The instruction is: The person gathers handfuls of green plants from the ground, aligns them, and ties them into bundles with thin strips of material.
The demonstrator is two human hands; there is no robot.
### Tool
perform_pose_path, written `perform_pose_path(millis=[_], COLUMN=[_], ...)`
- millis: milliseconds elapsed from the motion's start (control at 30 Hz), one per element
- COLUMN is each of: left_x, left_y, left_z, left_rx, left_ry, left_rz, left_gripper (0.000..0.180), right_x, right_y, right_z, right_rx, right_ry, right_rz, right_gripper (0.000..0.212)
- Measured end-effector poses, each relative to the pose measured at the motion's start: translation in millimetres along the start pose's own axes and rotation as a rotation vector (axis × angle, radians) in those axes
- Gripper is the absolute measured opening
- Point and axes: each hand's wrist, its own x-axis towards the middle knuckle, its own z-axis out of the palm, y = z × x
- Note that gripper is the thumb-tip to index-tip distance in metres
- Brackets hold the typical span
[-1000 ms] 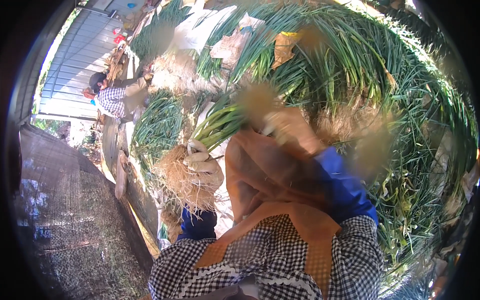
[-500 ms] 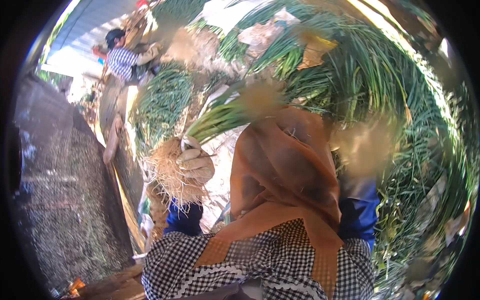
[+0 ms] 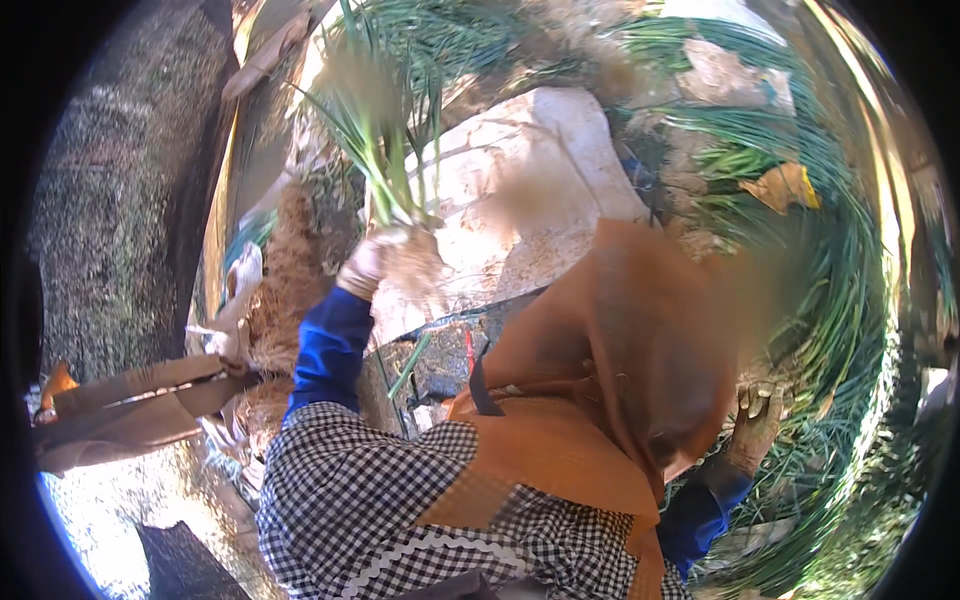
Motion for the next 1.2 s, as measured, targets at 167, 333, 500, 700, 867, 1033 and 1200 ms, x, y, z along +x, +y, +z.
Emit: perform_pose_path(millis=[167, 333, 500, 700, 867, 1033, 1200], left_x=[-42.8, -48.6, -34.8, -38.0, -67.7, -25.8, 0.1], left_y=[-180.2, -274.9, -278.0, -288.6, -287.0, -260.1, -265.0], left_z=[-106.7, -119.6, -124.3, -122.8, -130.2, -97.5, -73.4], left_rx=[0.009, -0.037, 0.091, 0.26, 0.52, 0.96, 0.369], left_ry=[0.284, 0.43, 0.485, 0.525, 0.618, 1.054, 0.826], left_rz=[-0.269, -0.378, -0.352, -0.364, -0.303, -0.079, -0.027], left_gripper=[0.04, 0.039, 0.038, 0.037, 0.036, 0.037, 0.03], right_x=[8.5, 2.9, 3.5, 4.0, -7.0, -51.6, -10.2], right_y=[41.5, -20.1, -48.9, 23.5, 46.5, 141.1, 133.0], right_z=[4.7, -7.7, -8.2, -13.6, -9.0, -13.5, -9.1], right_rx=[0.595, 0.194, -0.235, -0.088, 0.225, 0.353, -0.556], right_ry=[-0.121, -0.064, -0.163, -0.205, -0.34, -0.277, -0.587], right_rz=[0.28, 0.342, -0.004, 0.032, 0.502, 0.575, -0.093], right_gripper=[0.037, 0.046, 0.044, 0.037, 0.034, 0.032, 0.03])
